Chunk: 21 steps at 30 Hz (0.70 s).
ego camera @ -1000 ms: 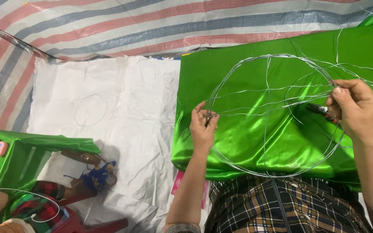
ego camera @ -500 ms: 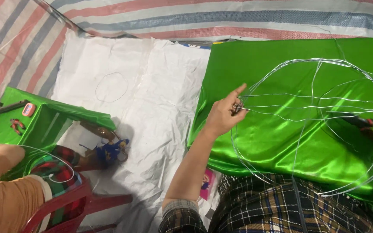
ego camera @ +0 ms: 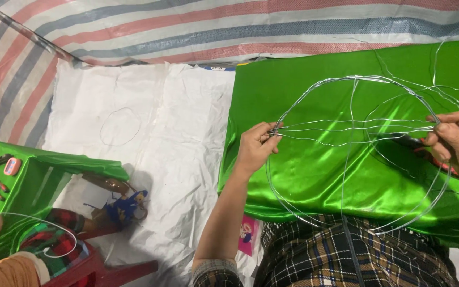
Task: Assembling a wire frame by bending and joining metal wires using pliers.
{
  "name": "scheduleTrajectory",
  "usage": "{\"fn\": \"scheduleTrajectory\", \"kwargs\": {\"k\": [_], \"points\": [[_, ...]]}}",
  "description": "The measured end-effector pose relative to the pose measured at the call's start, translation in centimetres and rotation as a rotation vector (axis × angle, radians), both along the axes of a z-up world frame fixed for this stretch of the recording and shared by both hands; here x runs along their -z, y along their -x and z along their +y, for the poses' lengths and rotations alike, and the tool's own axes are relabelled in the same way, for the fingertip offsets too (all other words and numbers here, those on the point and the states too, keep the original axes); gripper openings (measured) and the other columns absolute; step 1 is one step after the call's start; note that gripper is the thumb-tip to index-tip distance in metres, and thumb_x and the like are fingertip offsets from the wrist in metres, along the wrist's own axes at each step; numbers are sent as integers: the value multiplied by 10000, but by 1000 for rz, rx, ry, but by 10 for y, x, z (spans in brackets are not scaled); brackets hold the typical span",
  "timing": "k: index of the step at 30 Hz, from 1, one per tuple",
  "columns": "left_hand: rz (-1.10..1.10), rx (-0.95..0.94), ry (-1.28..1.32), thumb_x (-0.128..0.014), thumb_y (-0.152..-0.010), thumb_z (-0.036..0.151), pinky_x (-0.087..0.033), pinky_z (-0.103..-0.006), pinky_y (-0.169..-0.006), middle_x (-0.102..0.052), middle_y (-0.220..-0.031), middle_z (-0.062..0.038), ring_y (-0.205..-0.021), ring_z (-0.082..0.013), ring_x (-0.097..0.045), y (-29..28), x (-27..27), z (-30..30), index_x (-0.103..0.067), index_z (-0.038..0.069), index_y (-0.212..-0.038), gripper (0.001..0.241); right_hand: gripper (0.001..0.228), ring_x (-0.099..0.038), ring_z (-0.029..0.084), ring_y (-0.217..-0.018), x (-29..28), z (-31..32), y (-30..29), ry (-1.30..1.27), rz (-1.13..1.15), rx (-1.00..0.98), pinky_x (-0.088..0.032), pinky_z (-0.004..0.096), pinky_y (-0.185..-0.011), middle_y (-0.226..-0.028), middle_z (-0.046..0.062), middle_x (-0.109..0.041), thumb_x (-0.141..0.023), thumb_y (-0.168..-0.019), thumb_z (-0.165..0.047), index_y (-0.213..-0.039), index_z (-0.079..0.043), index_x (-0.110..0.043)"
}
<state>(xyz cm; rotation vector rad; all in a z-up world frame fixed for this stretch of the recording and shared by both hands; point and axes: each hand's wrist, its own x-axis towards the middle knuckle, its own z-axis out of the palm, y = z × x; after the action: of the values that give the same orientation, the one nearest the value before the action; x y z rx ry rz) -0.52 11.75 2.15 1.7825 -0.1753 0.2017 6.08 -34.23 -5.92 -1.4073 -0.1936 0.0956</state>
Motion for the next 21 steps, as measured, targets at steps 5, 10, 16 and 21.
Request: {"fn": "scheduleTrajectory", "kwargs": {"k": [5,10,16,21], "points": [[341,24,254,-690,-920,-3,-520,-219,-537,-698,-915,-42,-576,-79,-578,1,12,-6,-677,70,-1237,325,138,-487,73,-472,-27,16,15,-20,0,10,-387,167,-383,-867,124,-653,-542,-1110,-80,-1238,-40,-576],[183,-36,-318,-788,-820,193,-497,-289,-696,-652,-1060,-37,-703,-98,-515,2,8,-18,-550,77,-1348,591,160,-479,124,-519,-29,17,18,56,56,50,-354,195,-428,-883,173,-636,-560,-1100,-69,-1247,-14,-592],[-542,-175,-1158,-784,-825,640,-183,-707,-1292,-35,-1728,-149,-1609,-312,-139,2,13,-69,82,197,-1659,1281,93,-450,78,-499,-31,26,17,4,115,44,-356,182,-445,-799,115,-608,-557,-1095,-68,-1181,-72,-592],[-696,25,-977,-823,-914,325,-498,-597,-1152,-699,-1325,-178,-1208,-294,-680,-23,39,-104,-488,30,-1471,713,79,-456,88,-490,-34,28,20,30,57,11,-326,183,-410,-781,111,-616,-552,-1093,-77,-1157,-47,-587]]}}
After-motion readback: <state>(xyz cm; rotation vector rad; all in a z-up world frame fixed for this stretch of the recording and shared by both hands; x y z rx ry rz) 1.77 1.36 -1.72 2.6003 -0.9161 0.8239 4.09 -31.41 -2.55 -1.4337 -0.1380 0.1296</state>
